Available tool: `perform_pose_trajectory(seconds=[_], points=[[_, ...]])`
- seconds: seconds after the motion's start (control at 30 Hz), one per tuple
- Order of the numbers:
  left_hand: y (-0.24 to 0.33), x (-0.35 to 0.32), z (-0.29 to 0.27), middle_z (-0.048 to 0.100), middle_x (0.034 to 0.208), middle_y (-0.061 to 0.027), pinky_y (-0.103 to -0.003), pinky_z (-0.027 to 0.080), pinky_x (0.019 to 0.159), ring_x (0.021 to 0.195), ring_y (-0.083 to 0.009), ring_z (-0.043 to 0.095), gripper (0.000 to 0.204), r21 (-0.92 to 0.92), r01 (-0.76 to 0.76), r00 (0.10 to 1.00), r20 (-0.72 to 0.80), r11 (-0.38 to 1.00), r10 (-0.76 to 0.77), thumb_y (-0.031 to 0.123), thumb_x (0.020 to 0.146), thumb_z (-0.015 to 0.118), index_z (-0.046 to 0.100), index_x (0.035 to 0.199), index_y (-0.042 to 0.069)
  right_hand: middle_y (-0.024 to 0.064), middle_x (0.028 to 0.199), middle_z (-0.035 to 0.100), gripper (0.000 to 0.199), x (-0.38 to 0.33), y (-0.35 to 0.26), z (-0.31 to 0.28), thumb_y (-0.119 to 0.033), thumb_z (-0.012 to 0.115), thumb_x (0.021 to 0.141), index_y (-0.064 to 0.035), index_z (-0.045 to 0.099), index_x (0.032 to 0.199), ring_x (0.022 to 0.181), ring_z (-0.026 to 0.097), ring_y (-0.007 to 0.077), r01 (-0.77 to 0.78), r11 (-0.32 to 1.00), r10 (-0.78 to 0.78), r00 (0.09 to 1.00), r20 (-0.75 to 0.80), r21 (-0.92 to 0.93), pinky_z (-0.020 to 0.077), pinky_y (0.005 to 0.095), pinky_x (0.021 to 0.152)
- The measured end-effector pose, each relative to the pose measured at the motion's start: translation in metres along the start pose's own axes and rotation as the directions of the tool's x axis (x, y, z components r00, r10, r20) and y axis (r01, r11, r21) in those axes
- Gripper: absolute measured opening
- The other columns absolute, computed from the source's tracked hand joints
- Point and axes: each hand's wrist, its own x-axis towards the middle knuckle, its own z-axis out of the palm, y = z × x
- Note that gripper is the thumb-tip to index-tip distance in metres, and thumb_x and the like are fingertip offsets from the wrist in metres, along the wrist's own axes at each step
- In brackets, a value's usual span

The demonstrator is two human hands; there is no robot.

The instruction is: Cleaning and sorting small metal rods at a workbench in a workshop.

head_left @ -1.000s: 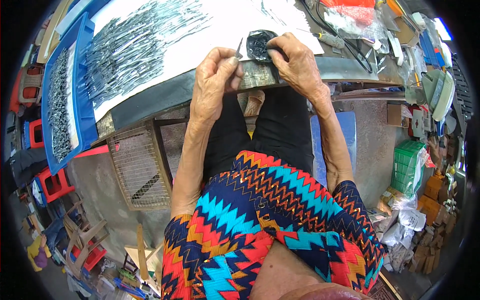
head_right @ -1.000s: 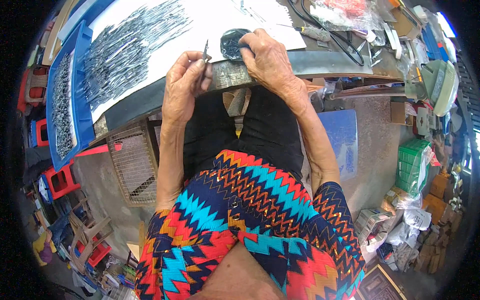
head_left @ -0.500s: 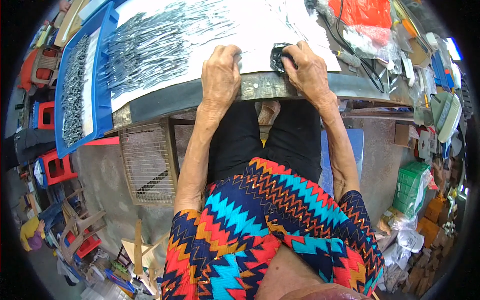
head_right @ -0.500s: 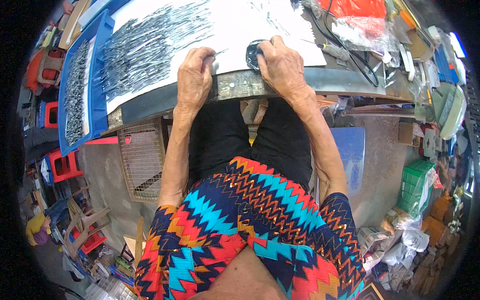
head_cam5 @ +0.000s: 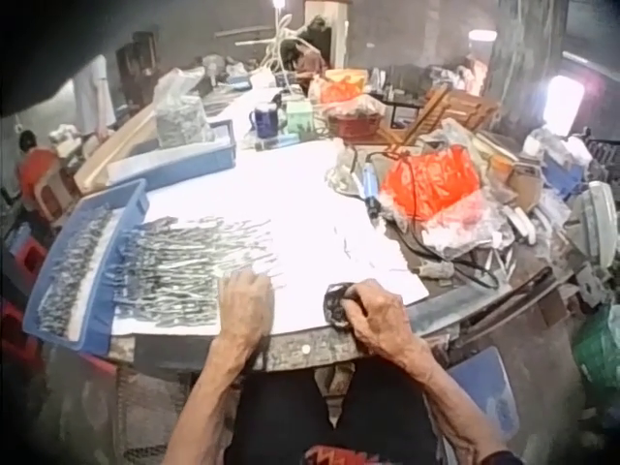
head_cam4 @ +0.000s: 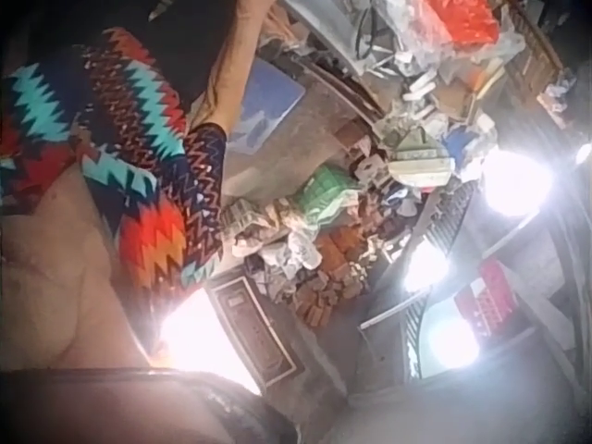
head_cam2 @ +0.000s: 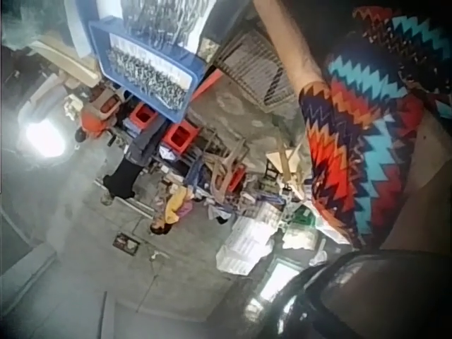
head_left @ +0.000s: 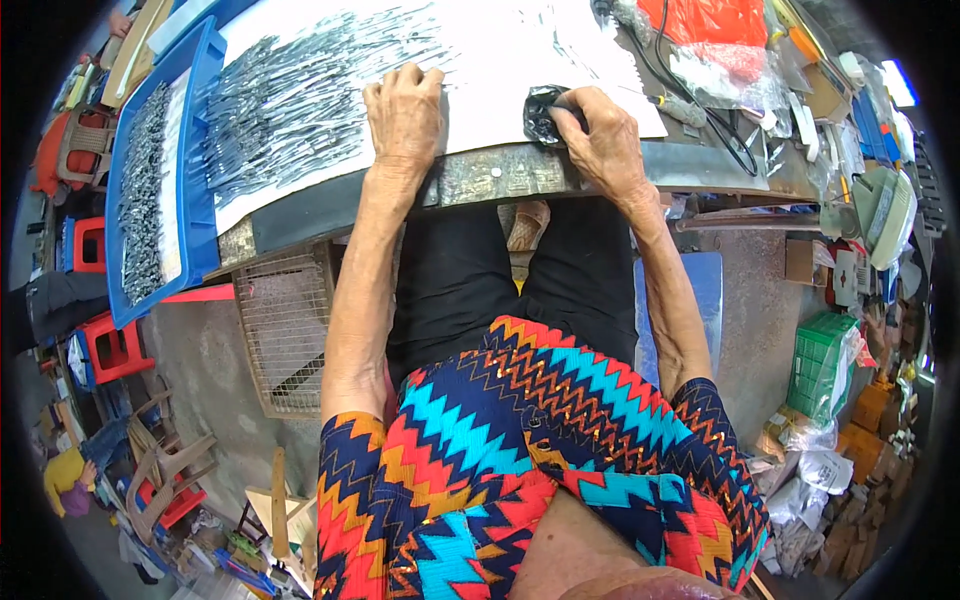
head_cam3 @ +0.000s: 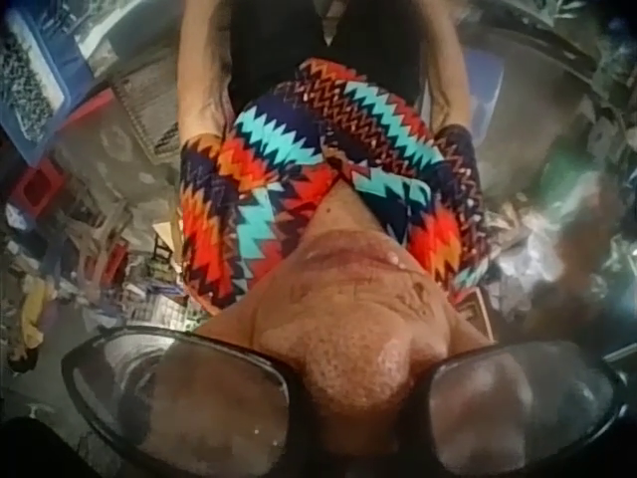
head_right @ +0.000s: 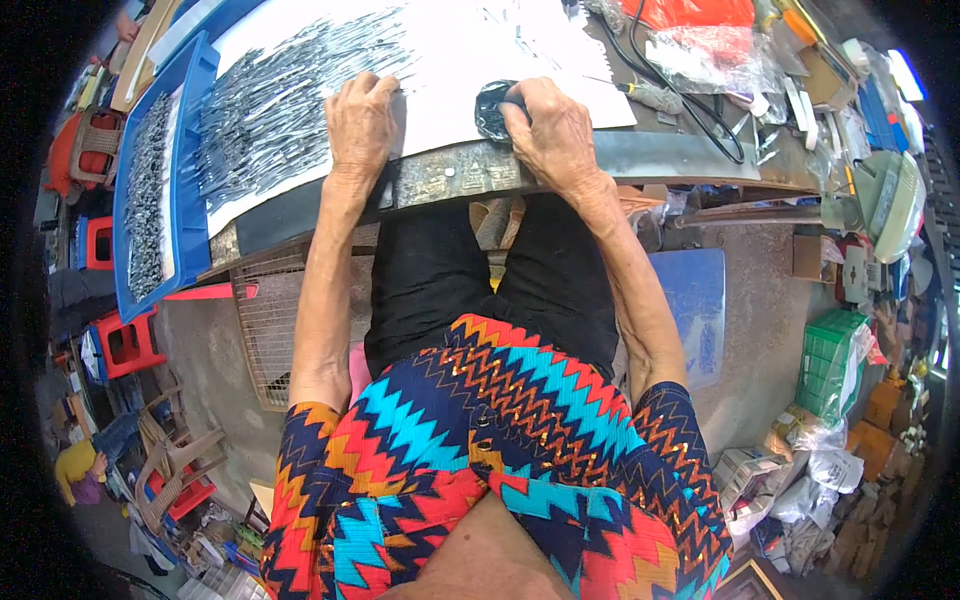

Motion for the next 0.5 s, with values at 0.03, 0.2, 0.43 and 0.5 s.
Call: perform_pose_trajectory(seconds=[0.03, 0.2, 0.43, 0.5], points=[[-0.001, 0.001, 0.001, 0.056, 0.082, -0.0065, -0.039, 0.037, 0.076, 0.083, -0.0215, 0.053, 0.016, 0.047, -0.023, 1.0, 0.006, 0.999, 0.022, 0.002, 0.073, 0.055, 0.061, 0.085, 0.009, 0.0166, 0.079, 0.058, 0.013, 0.0, 0.001, -0.001, -0.012, 0.056, 0.075, -0.0005, 0.056, 0.082, 0.071, 0.058, 0.033, -0.008, 1.0, 0.008, 1.0, -0.002, -0.006, 0.0455, 0.0389, 0.064], [-0.002, 0.002, 0.004, 0.056, 0.084, -0.0061, -0.039, 0.036, 0.078, 0.086, -0.0206, 0.053, 0.018, 0.07, -0.016, 1.0, 0.011, 0.997, 0.015, 0.001, 0.074, 0.056, 0.062, 0.088, 0.009, 0.0144, 0.07, 0.06, 0.021, 0.002, 0.006, -0.007, -0.017, 0.06, 0.076, 0.003, 0.06, 0.084, 0.064, 0.059, 0.0213, -0.203, 0.958, 0.193, 0.979, 0.07, 0.203, 0.0459, 0.0314, 0.06], [0.005, 0.002, 0.002, 0.055, 0.087, -0.0072, -0.039, 0.036, 0.079, 0.088, -0.023, 0.052, 0.023, -0.006, -0.016, 0.997, -0.079, 1.0, 0.016, -0.002, 0.069, 0.059, 0.06, 0.089, 0.008, 0.0023, 0.065, 0.058, 0.018, 0.002, 0.017, -0.009, -0.015, 0.063, 0.075, 0.0028, 0.063, 0.081, 0.056, 0.049, 0.0066, -0.39, 0.697, 0.371, 0.914, 0.163, 0.601, 0.0396, 0.021, 0.05], [0.013, 0.009, 0.004, 0.056, 0.087, -0.0079, -0.039, 0.037, 0.079, 0.088, -0.0238, 0.052, 0.023, -0.074, -0.046, 0.993, -0.116, 0.996, 0.038, -0.002, 0.068, 0.06, 0.061, 0.089, 0.008, 0.0013, 0.064, 0.057, 0.016, 0.001, 0.02, -0.013, -0.013, 0.063, 0.075, 0.0021, 0.064, 0.08, 0.054, 0.047, 0.0049, -0.428, 0.627, 0.408, 0.892, 0.193, 0.651, 0.0372, 0.0184, 0.047]])
